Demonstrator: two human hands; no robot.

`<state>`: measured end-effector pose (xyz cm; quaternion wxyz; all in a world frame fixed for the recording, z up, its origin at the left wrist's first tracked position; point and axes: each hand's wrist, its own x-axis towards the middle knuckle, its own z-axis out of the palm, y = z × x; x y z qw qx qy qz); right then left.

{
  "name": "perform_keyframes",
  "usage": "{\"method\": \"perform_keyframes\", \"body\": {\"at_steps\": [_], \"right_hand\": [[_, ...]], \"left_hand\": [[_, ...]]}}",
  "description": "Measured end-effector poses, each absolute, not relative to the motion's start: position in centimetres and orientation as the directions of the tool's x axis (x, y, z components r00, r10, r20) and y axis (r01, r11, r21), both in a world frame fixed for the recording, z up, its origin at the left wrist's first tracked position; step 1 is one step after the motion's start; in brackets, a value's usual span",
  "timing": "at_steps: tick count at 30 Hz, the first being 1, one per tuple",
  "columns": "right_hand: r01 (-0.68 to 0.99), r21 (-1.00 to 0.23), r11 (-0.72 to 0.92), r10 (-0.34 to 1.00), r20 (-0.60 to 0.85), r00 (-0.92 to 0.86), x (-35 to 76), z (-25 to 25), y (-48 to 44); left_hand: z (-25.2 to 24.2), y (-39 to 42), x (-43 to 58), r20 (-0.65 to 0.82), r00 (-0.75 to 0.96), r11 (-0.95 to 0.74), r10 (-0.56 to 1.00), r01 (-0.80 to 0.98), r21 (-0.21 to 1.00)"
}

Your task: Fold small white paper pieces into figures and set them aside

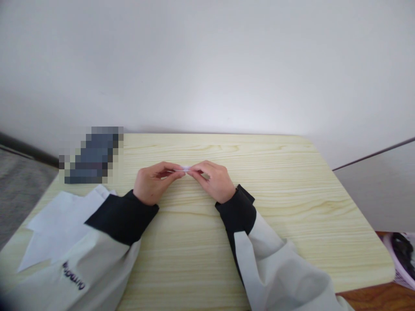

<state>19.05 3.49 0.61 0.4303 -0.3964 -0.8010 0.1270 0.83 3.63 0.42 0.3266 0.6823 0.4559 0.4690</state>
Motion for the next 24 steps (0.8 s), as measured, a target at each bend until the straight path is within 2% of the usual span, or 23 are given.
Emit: {"method": "perform_keyframes", "body": {"at_steps": [4,8,11,14,19,24], "right_hand": [[0.478,-0.697,0.535,0.838,0.512,-0.19,18.77,0.53,3.41],[0.324,-0.853,0.409,0.912,0.377,-0.16,18.56,0.31,3.4],[0.199,-0.925,0.322,0.944,0.299,-0.138,18.43,0.09,3.48],[0.108,-0.961,0.255,0.963,0.243,-0.114,18.31,-0.06,3.61],[0.073,-0.978,0.197,0.974,0.187,-0.128,18.29,-0.01,3.8],[0.071,-0.978,0.194,0.974,0.184,-0.132,18.42,0.04,3.74]], "left_hand": [[0.49,3.67,0.88,0.22,0.102,-0.235,0.97,0.178,0.955],[0.52,3.83,1.07,0.161,0.099,-0.168,0.982,0.057,0.984],[0.58,3.93,1.26,0.127,0.116,-0.128,0.985,0.001,0.992],[0.69,3.95,1.38,0.101,0.139,-0.098,0.985,-0.031,0.995],[1.03,3.97,1.31,0.075,0.175,-0.067,0.982,-0.054,0.996],[1.09,3.94,1.19,0.063,0.171,-0.073,0.983,0.052,0.996]]}}
